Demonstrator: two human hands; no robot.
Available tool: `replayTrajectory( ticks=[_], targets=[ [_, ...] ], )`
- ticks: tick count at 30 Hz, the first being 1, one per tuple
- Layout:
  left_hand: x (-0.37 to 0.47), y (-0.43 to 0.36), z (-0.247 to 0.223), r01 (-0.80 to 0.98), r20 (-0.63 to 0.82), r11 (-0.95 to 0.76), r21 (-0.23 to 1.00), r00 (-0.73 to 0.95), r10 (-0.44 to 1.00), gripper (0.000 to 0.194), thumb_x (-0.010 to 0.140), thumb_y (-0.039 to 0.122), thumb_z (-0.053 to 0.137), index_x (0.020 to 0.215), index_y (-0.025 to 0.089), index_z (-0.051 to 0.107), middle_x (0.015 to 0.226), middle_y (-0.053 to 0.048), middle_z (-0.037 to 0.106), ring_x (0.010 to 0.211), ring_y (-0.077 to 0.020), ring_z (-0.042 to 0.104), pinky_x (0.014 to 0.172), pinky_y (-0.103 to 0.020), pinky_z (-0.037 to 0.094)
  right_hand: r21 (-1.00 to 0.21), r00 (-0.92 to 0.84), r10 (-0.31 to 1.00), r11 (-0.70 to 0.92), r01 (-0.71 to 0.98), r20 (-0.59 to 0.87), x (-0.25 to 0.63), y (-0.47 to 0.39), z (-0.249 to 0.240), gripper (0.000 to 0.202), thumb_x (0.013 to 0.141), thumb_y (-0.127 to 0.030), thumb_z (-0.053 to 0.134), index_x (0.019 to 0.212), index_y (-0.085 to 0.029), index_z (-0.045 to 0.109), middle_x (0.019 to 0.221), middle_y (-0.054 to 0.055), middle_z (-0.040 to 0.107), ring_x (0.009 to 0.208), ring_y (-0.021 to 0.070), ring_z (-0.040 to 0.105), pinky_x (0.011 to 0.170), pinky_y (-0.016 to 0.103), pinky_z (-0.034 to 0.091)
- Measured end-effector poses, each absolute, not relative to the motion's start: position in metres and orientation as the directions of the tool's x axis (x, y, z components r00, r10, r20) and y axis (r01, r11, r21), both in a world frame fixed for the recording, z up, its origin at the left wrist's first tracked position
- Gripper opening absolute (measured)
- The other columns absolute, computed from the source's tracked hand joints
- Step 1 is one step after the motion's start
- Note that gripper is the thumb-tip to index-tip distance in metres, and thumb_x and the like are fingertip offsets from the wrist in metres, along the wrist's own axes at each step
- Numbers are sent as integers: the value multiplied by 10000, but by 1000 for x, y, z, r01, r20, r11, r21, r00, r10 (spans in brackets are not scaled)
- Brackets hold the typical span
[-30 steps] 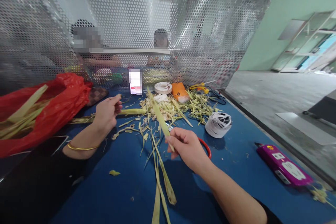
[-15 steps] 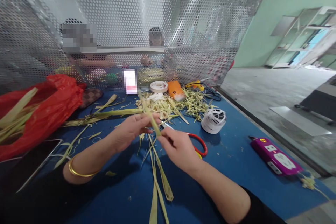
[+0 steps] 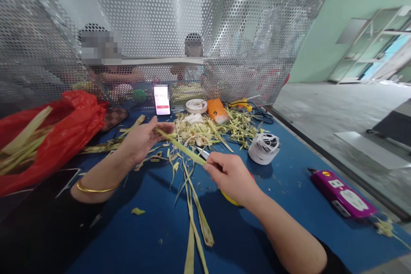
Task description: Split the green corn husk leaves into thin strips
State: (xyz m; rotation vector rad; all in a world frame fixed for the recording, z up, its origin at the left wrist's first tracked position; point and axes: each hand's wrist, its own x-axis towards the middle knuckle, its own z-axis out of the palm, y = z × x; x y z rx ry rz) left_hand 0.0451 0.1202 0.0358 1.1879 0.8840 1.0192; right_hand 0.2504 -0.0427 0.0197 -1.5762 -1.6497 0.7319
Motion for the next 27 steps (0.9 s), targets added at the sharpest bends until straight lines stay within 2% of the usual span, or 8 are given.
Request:
replayTrajectory(
  ticks=[3, 7, 9, 12, 15, 18, 23, 27],
  targets=[
    [26, 141, 45, -198, -36, 48, 979, 63, 997, 415, 882, 428, 471, 683, 150, 707, 842, -109, 713, 715, -148, 630, 628, -246, 469, -887, 102, 990, 43, 461, 102, 252, -42, 22, 248, 841, -316, 519, 623, -207, 471, 500, -46, 494, 422, 95, 458, 458, 222, 355],
    [31, 129, 52, -85, 153, -172, 981, -194, 969, 493, 803, 500, 571, 430, 178, 552, 648, -60, 654, 625, -134, 572, 570, -236, 418, -923, 309, 931, 68, 378, 195, 251, -39, 18, 246, 864, -374, 510, 683, -208, 499, 526, -45, 492, 441, 103, 456, 460, 223, 350],
    [49, 101, 48, 2, 159, -159, 987, 18, 987, 539, 760, 530, 611, 364, 180, 503, 515, -37, 573, 545, -122, 518, 530, -235, 378, -880, 336, 904, 83, 467, 264, 248, -38, 14, 246, 883, -376, 496, 701, -210, 503, 525, -45, 475, 465, 109, 444, 483, 226, 346],
    [77, 56, 36, 86, -112, 80, 993, 487, 866, 305, 678, 479, 713, 651, 176, 699, 654, -31, 644, 498, -104, 482, 470, -230, 331, -738, 246, 895, 126, 663, 373, 243, -39, 8, 240, 901, -354, 485, 711, -210, 518, 578, -22, 510, 536, 126, 463, 536, 237, 345],
    [91, 32, 23, 52, -150, 142, 989, 448, 881, 329, 670, 464, 720, 559, 165, 640, 495, 15, 539, 431, -82, 410, 449, -223, 292, -598, 80, 904, 210, 773, 420, 238, -40, 3, 216, 910, -324, 483, 767, -204, 590, 717, 25, 594, 648, 149, 537, 617, 247, 372],
    [90, 30, 21, 4, -128, 136, 991, 375, 918, 349, 660, 424, 729, 481, 163, 583, 451, 32, 488, 430, -77, 394, 458, -222, 304, -605, 15, 930, 226, 763, 367, 234, -39, -1, 214, 911, -347, 481, 869, -216, 644, 795, 52, 625, 702, 170, 573, 643, 260, 396],
    [84, 36, 29, -45, -114, 147, 988, 426, 897, 269, 657, 416, 722, 705, 152, 727, 514, 30, 497, 483, -85, 419, 476, -210, 327, -974, 59, 998, 15, 227, 29, 232, -33, -4, 302, 878, -445, 491, 858, -183, 640, 672, 9, 610, 508, 121, 545, 526, 246, 438],
    [86, 33, 27, -48, -69, 108, 993, 506, 860, 272, 648, 389, 749, 797, 162, 747, 541, 23, 541, 509, -82, 430, 506, -204, 345, -989, 38, 998, -53, -136, -58, 232, -32, -1, 282, 763, -434, 654, 721, -156, 626, 572, -34, 559, 441, 71, 486, 476, 205, 406]
  ],
)
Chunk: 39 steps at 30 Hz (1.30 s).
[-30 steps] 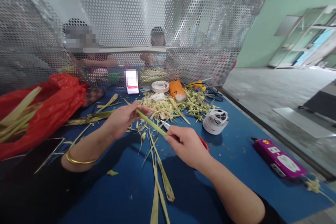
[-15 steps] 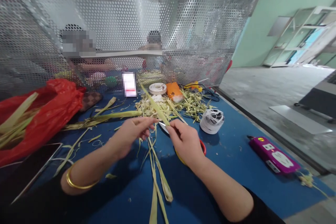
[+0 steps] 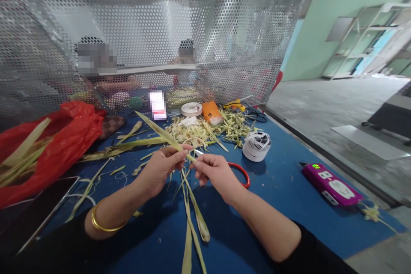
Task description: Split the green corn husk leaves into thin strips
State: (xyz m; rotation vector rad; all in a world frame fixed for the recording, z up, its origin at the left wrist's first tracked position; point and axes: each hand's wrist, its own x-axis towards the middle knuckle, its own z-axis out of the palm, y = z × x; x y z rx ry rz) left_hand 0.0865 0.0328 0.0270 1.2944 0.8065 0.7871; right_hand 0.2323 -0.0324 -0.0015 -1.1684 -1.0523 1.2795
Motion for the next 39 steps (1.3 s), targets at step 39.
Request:
replayTrajectory(
  ticks=[39],
  targets=[
    [55, -26, -8, 38, -432, 487, 873, 525, 733, 308, 689, 420, 723, 743, 150, 585, 430, 129, 224, 394, -36, 94, 409, -238, 44, -991, 44, 990, -131, 1, -130, 212, -46, -6, 179, 692, -313, 645, 638, -171, 550, 474, -55, 548, 373, 64, 474, 403, 193, 394]
  ],
)
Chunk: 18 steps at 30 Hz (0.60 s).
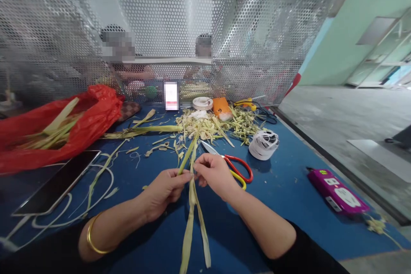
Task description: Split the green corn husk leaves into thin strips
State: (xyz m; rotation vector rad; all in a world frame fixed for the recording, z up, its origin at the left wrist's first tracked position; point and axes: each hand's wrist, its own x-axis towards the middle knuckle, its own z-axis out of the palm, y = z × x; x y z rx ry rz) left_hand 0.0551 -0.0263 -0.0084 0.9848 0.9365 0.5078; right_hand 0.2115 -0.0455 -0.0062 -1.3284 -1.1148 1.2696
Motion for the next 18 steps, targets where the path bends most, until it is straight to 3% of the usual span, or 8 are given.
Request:
replayTrajectory(
  ticks=[4, 10, 14, 18],
  targets=[
    [54, -22, -9, 4, -456, 514, 858, 468, 757, 312, 682, 397, 730, 792, 142, 588, 432, 138, 207, 400, -37, 83, 409, -232, 44, -992, 48, 991, -125, -15, -126, 219, -46, -1, 200, 694, -328, 674, 641, -174, 557, 452, -62, 518, 378, 72, 472, 418, 202, 378],
    [53, -15, -9, -101, -446, 542, 834, 456, 770, 358, 650, 408, 745, 663, 178, 472, 453, 135, 214, 420, -35, 88, 405, -213, 54, -982, -200, 975, -123, -141, -94, 236, -46, 5, 198, 760, -320, 678, 697, -166, 571, 525, -48, 535, 433, 70, 491, 473, 208, 375],
    [53, -15, -7, -122, -434, 554, 823, 494, 753, 357, 683, 387, 711, 627, 187, 421, 471, 126, 223, 420, -33, 97, 409, -213, 58, -981, -199, 980, -60, -183, -23, 234, -46, 3, 172, 793, -312, 670, 750, -167, 589, 657, -13, 601, 545, 88, 550, 555, 225, 414],
    [53, -14, -3, -120, -406, 522, 845, 491, 770, 238, 686, 311, 682, 701, 174, 489, 483, 117, 247, 413, -34, 141, 420, -213, 67, -981, -182, 983, -51, -188, -16, 226, -48, 4, 167, 838, -326, 620, 801, -163, 605, 728, 21, 650, 616, 108, 591, 611, 243, 443]
  ],
)
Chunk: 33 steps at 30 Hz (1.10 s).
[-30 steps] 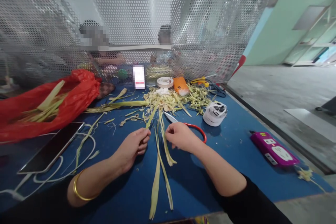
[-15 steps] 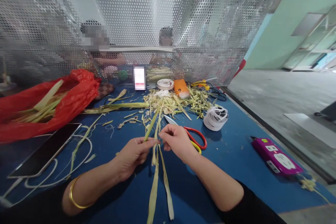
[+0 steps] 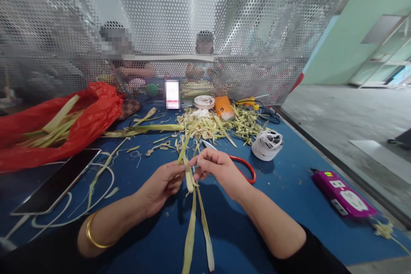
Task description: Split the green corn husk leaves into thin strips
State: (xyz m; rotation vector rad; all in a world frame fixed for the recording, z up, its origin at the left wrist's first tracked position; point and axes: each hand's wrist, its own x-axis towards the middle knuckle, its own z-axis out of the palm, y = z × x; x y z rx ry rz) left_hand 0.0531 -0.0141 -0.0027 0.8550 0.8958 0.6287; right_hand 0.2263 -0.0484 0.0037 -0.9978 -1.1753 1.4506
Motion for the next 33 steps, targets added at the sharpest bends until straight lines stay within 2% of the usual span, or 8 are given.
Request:
replayTrajectory(
  ticks=[3, 6, 9, 13, 15, 21, 28, 33],
  targets=[
    [53, -13, 0, -117, -365, 487, 865, 520, 772, 222, 701, 319, 669, 760, 170, 515, 511, 109, 310, 393, -22, 161, 418, -212, 70, -970, -184, 983, -68, -232, -25, 223, -49, 5, 188, 840, -347, 613, 778, -175, 571, 709, 8, 644, 591, 115, 601, 611, 258, 457],
    [53, -12, 2, -107, -315, 420, 901, 503, 805, 238, 736, 353, 653, 799, 172, 511, 543, 101, 376, 378, -13, 188, 406, -205, 76, -966, -127, 992, -51, -255, -19, 222, -49, 6, 214, 824, -369, 630, 746, -189, 544, 602, -37, 567, 548, 111, 576, 600, 257, 452],
    [54, -12, 3, -106, -257, 339, 935, 456, 852, 259, 741, 367, 661, 819, 170, 512, 542, 105, 378, 383, -13, 202, 394, -189, 98, -990, -82, 995, -59, -127, -48, 222, -48, 4, 244, 792, -411, 652, 757, -183, 573, 565, -48, 528, 520, 101, 531, 570, 247, 434],
    [54, -12, 2, -93, -240, 305, 948, 425, 873, 288, 718, 375, 688, 802, 163, 512, 544, 101, 388, 401, -13, 221, 392, -174, 121, -984, -188, 970, -138, 110, -157, 218, -49, 2, 262, 703, -397, 722, 703, -164, 602, 621, -29, 541, 551, 96, 491, 559, 243, 419],
    [53, -12, 1, -88, -245, 309, 947, 424, 872, 290, 721, 383, 687, 803, 162, 518, 542, 101, 376, 403, -14, 220, 392, -173, 122, -978, -203, 963, -151, 144, -179, 216, -50, 2, 249, 714, -380, 704, 670, -164, 588, 613, -30, 529, 554, 93, 480, 568, 244, 416],
    [51, -13, -2, -29, -269, 329, 944, 510, 817, 327, 687, 399, 731, 801, 141, 566, 563, 92, 364, 426, -13, 203, 402, -177, 121, -983, -162, 975, -136, 121, -155, 214, -52, 8, 288, 746, -388, 669, 624, -173, 522, 576, -53, 457, 545, 84, 450, 570, 234, 421],
    [53, -14, 3, -17, -294, 357, 934, 532, 794, 339, 650, 396, 759, 775, 144, 571, 562, 83, 393, 419, -14, 195, 406, -187, 111, -988, -204, 967, -141, 67, -152, 223, -49, 6, 308, 725, -433, 700, 627, -177, 558, 591, -28, 516, 531, 91, 462, 545, 244, 421],
    [52, -13, 3, -9, -295, 360, 933, 552, 780, 339, 653, 391, 755, 780, 146, 558, 569, 82, 401, 416, -11, 201, 408, -194, 101, -984, -223, 959, -180, -7, -174, 225, -49, 7, 326, 702, -439, 726, 604, -177, 557, 537, -47, 485, 496, 82, 453, 524, 231, 395]
  ],
)
